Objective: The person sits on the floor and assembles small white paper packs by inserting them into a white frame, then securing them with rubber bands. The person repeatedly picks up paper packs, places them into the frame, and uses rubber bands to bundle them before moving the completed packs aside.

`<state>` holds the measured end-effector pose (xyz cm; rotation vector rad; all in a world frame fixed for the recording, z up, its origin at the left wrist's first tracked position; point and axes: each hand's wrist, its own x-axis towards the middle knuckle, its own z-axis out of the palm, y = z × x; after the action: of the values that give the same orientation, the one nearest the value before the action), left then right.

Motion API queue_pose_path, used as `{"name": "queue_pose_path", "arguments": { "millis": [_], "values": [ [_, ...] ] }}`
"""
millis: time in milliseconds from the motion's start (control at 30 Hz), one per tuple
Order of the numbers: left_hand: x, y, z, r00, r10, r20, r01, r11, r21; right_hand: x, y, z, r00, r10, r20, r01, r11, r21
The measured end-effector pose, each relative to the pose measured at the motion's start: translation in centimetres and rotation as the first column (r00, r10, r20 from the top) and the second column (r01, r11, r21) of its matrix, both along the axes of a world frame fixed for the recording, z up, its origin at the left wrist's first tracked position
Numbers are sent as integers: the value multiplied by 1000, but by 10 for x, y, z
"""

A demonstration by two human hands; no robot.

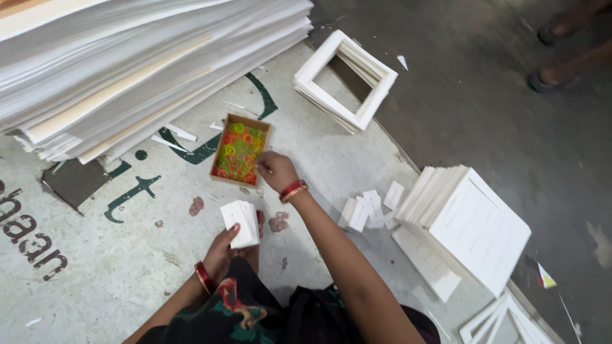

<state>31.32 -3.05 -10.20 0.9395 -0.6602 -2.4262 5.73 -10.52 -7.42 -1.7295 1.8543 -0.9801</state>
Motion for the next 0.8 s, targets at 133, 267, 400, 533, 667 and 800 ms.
{"name": "queue_pose_path", "arguments": {
  "millis": [133, 267, 400, 533, 667, 800],
  "values": [
    [14, -3, 7, 1000, -2, -12, 3, 1000, 21, 10, -56, -14, 948, 118, -296, -119, 993, 16],
    [36, -17, 18, 999, 16, -51, -18, 1000, -26, 18, -84, -30, 799, 147, -583, -108, 989, 101],
    [58, -32, 29, 997, 72, -26, -73, 996, -52, 20, -90, -40, 740, 168, -651, -168, 984, 63],
    [61, -48, 34, 995, 100, -15, -101, 992, -82, 20, -93, -37, 666, 201, -718, -214, 974, 74],
    [48, -59, 38, 984, 155, -91, -166, 979, -117, 15, -89, -24, 797, 149, -585, -181, 983, 4],
    [32, -59, 45, 980, 109, -169, -131, 984, -122, 10, -49, -17, 917, -147, 370, 118, 988, 100]
  ]
}}
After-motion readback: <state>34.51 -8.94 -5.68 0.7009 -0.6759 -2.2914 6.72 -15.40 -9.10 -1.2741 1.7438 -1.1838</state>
